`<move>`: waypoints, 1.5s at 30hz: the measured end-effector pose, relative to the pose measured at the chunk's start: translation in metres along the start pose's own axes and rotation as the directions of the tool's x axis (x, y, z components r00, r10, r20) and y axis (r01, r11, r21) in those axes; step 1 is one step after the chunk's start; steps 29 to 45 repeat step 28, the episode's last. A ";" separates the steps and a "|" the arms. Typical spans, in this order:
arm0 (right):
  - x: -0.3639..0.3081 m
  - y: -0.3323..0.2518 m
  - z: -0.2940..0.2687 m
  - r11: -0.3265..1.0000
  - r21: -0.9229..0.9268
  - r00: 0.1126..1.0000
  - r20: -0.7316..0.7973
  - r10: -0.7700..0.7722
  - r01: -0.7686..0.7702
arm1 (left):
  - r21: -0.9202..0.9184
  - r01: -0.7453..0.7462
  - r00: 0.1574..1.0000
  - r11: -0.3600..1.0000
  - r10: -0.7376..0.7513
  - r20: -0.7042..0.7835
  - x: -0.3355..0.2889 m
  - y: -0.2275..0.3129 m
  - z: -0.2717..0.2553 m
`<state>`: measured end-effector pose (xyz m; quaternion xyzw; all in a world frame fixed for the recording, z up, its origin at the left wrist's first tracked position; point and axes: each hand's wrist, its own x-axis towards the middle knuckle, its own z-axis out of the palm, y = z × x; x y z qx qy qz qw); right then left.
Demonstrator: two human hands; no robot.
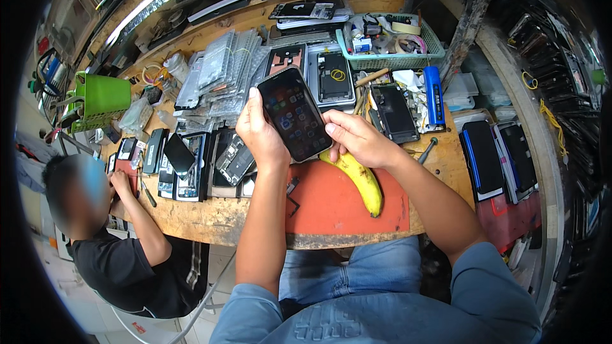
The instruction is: The person holds a smartphone with a pink case and repeatedly taps and swipes the screen with their right index finger. The screen remains dark throughout the clip, and no tools are used.
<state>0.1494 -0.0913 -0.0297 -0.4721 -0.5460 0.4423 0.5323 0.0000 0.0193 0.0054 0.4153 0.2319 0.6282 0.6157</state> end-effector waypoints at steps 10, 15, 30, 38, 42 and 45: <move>0.011 0.000 -0.060 0.916 0.385 0.887 -0.455 0.080 0.115 | 0.235 0.093 0.990 0.968 -0.116 0.086 0.001 0.000 -0.007; 0.018 -0.008 -0.121 0.983 0.173 0.625 -0.762 0.169 -0.055 | 0.240 0.076 0.987 0.968 -0.108 0.121 0.007 -0.013 -0.015; -0.055 -0.044 -0.009 0.660 -0.695 0.914 -0.405 -0.033 -0.285 | 0.197 -0.097 0.992 0.976 0.079 0.095 0.015 -0.012 -0.011; -0.055 -0.044 -0.009 0.660 -0.695 0.914 -0.405 -0.033 -0.285 | 0.197 -0.097 0.992 0.976 0.079 0.095 0.015 -0.012 -0.011; -0.055 -0.044 -0.009 0.660 -0.695 0.914 -0.405 -0.033 -0.285 | 0.197 -0.097 0.992 0.976 0.079 0.095 0.015 -0.012 -0.011; -0.055 -0.044 -0.009 0.660 -0.695 0.914 -0.405 -0.033 -0.285 | 0.197 -0.097 0.992 0.976 0.079 0.095 0.015 -0.012 -0.011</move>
